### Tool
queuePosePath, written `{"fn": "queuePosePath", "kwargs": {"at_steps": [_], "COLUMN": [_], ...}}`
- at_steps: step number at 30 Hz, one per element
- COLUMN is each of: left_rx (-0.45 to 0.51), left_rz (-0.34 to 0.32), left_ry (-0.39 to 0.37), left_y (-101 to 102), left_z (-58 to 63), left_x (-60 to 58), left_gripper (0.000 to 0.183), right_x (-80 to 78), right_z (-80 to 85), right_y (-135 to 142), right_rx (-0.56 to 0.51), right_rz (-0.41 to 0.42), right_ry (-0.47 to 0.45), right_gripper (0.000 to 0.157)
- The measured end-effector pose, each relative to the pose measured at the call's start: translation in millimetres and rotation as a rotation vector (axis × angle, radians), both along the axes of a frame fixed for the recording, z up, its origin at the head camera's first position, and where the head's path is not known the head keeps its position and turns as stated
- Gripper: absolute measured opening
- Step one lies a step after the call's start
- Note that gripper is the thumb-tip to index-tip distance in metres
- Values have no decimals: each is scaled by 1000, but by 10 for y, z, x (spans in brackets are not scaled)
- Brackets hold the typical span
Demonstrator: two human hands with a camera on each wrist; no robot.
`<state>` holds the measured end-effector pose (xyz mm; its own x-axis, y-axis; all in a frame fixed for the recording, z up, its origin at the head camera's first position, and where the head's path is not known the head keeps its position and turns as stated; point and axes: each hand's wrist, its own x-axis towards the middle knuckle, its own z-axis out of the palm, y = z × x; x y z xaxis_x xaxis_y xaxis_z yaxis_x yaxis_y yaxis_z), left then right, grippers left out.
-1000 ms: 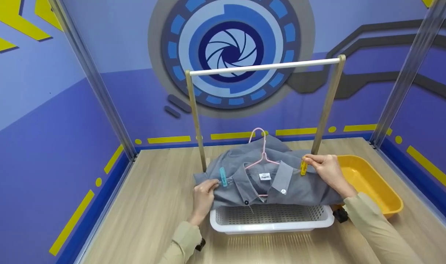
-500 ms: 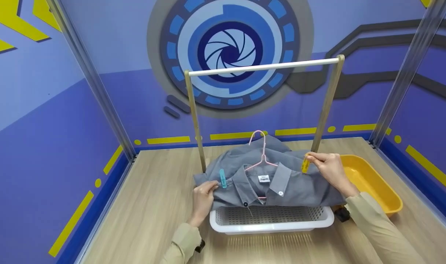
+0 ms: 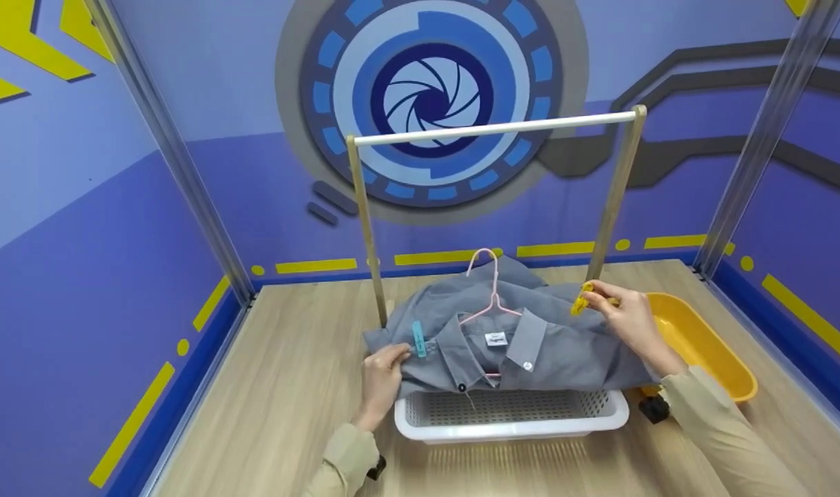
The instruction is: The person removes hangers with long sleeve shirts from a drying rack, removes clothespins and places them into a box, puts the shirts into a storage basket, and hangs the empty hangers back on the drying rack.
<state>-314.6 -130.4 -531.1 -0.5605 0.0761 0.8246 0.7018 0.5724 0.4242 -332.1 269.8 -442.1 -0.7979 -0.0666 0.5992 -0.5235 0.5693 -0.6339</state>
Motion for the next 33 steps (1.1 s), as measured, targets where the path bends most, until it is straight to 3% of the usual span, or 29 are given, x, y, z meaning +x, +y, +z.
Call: {"fn": "queuePosePath", "kwargs": {"at_steps": [11, 18, 21, 28, 33], "left_rx": [7, -22, -18, -12, -23], "left_rz": [7, 39, 38, 38, 38], "left_ry": [-18, 52, 47, 13, 34], "left_y": [-5, -1, -1, -2, -2], "left_z": [-8, -24, -20, -28, -27], "left_x": [6, -15, -8, 24, 7], "left_gripper": [9, 11, 12, 11, 11], "right_x": [14, 15, -10, -74, -71], "right_z": [38, 25, 8, -76, -117], "right_y": [151, 260, 320, 483, 587], "right_rx": [-37, -43, -48, 13, 26], "right_rz": [-14, -32, -47, -120, -137], "right_ry": [-82, -88, -108, -148, -171], "right_gripper": [32, 33, 36, 45, 46]}}
